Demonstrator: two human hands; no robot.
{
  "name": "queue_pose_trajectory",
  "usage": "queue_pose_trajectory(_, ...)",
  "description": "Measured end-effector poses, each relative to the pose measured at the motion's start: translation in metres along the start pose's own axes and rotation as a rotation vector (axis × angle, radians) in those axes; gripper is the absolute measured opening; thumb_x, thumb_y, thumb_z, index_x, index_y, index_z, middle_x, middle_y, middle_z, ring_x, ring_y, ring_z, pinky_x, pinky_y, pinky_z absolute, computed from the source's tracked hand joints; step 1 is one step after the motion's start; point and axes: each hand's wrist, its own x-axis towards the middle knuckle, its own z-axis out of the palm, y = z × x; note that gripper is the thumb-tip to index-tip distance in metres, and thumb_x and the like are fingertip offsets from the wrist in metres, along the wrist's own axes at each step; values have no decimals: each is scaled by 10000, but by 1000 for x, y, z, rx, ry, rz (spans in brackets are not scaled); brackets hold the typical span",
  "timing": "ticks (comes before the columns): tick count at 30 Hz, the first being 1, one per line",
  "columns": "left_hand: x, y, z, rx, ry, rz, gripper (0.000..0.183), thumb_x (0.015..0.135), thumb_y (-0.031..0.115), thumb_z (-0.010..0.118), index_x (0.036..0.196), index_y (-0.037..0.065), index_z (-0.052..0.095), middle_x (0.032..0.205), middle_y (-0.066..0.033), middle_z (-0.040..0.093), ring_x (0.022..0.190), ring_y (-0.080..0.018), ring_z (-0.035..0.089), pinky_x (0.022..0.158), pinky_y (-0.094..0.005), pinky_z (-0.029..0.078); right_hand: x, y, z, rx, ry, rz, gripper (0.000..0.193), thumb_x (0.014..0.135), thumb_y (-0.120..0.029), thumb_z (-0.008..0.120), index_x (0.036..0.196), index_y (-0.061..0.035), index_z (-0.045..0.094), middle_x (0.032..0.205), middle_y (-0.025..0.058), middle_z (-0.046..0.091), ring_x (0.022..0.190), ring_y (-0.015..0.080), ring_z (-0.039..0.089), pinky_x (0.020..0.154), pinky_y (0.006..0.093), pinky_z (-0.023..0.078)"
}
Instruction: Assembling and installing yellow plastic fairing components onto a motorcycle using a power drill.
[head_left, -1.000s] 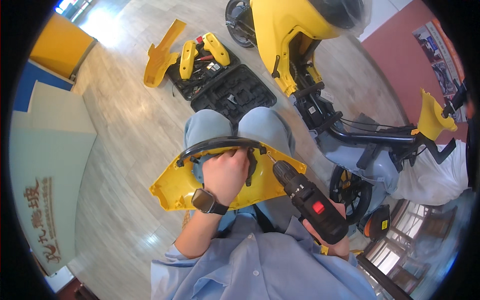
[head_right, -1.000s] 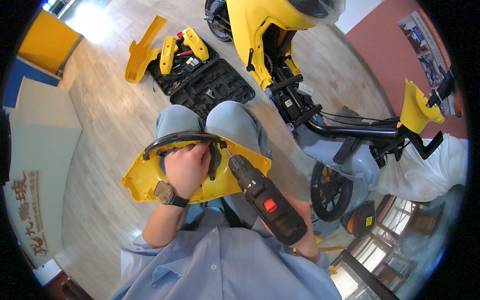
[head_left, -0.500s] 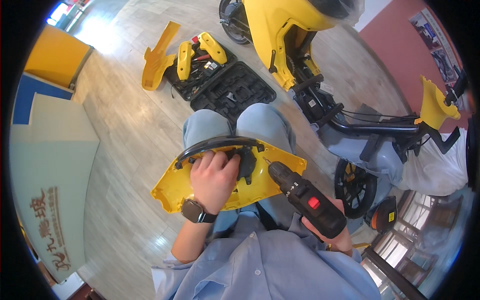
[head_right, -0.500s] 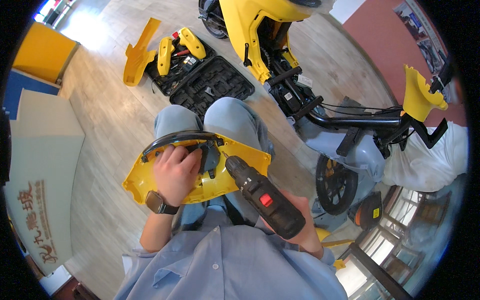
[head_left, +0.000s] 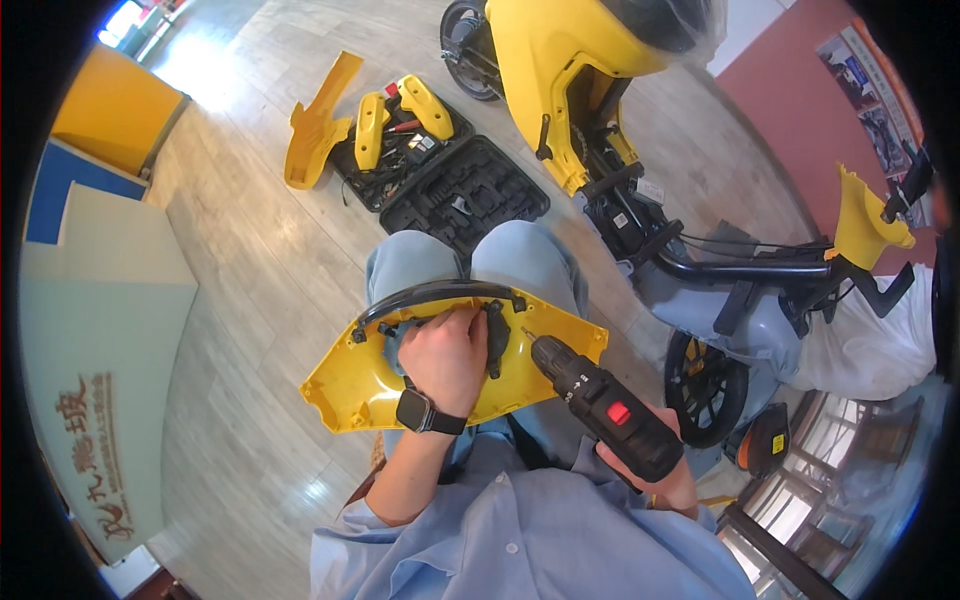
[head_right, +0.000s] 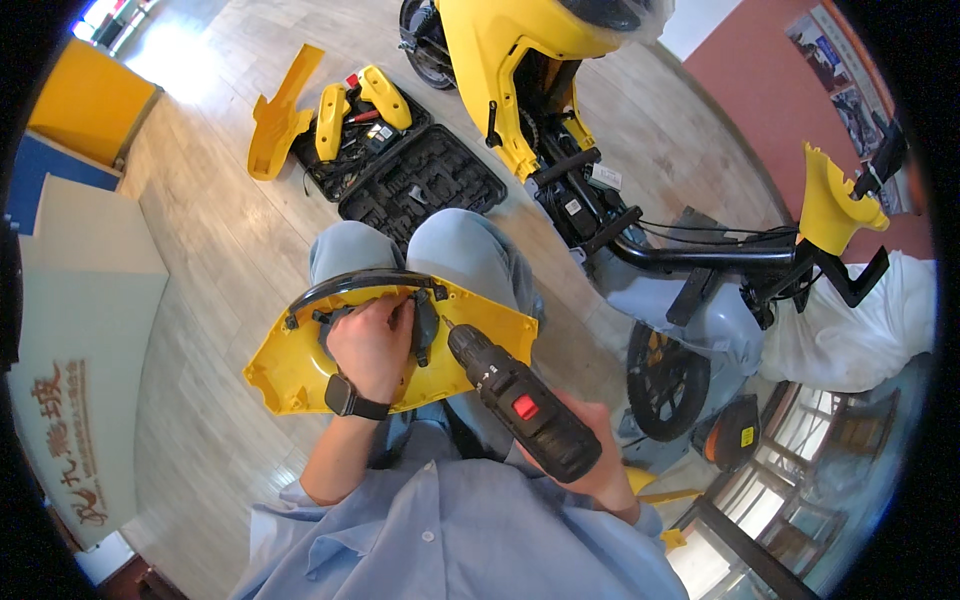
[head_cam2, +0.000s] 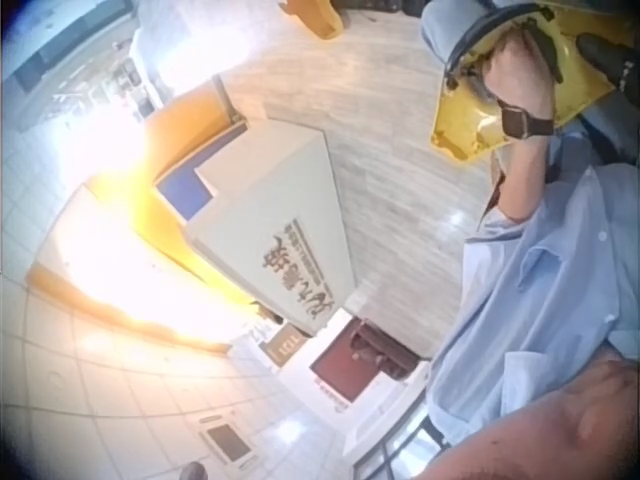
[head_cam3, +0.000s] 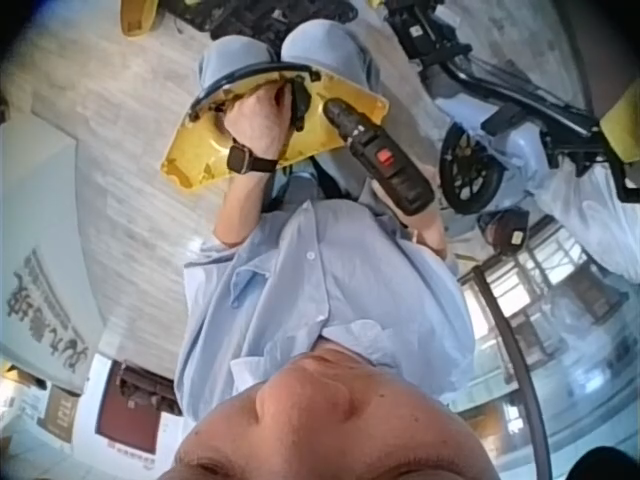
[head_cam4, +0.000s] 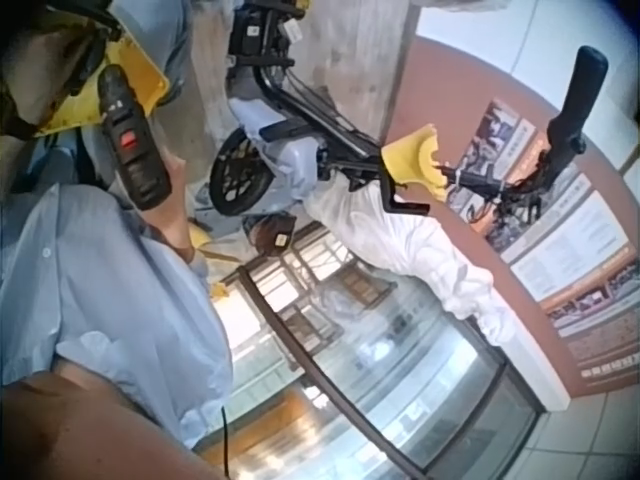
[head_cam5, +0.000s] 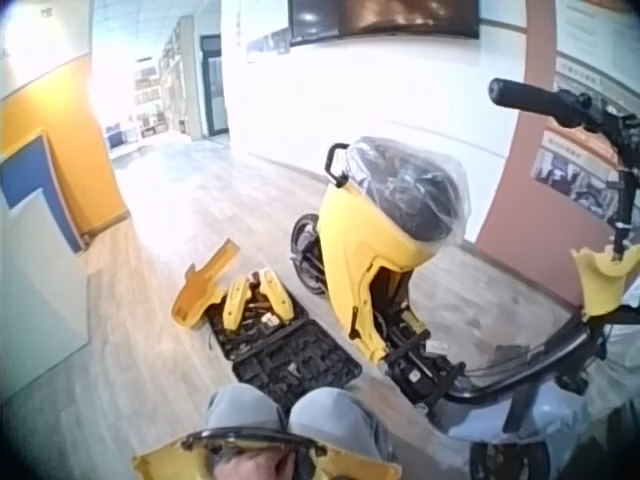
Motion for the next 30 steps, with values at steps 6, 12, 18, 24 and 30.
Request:
queue_pose_trajectory(6, 0, -4, 5, -56, -20, -25, 133, 809, 219, 717, 869, 114, 774, 737, -116, 708, 665, -301, 678, 665, -390, 534, 2, -4, 1, 16, -2, 9, 428, 752, -68, 797, 1144, 7, 641, 909, 117, 717, 771, 191, 683, 730, 288, 522)
queue_pose_trajectory(12, -1, -3, 6, -87, 42, 11, 131, 807, 208, 718, 837, 88, 761, 723, -104, 703, 652, -294, 671, 680, -378, 525, -3, 1, -4, -84, -28, -34, 433, 756, -65, 791, 1154, 15, 640, 919, 121, 723, 777, 194, 690, 742, 290, 532)
queue_pose_trajectory(18, -1, -2, 4, -81, 50, -9, 128, 805, 206, 722, 855, 98, 770, 718, -96, 701, 642, -284, 668, 639, -380, 525, -4, 0, -3, -136, 38, -37, 433, 765, -60, 785, 1165, 25, 641, 924, 128, 726, 783, 185, 692, 743, 291, 537)
queue_pose_trajectory(24, -2, -9, 8, -127, 46, -20, 135, 788, 201, 734, 853, 87, 765, 707, -104, 689, 629, -282, 658, 601, -372, 525, -5, 4, -3, -123, 10, -44, 445, 770, -56, 782, 1182, 30, 636, 932, 129, 727, 794, 159, 680, 754, 293, 534)
queue_pose_trajectory(30, -16, -15, -44, -559, -179, -219, 94, 777, 25, 699, 869, 21, 679, 724, -31, 614, 643, -107, 569, 628, -269, 477, -19, 4, -13, -89, -8, 1, 435, 761, -77, 813, 1160, 8, 662, 980, 103, 725, 856, 165, 681, 781, 291, 526)
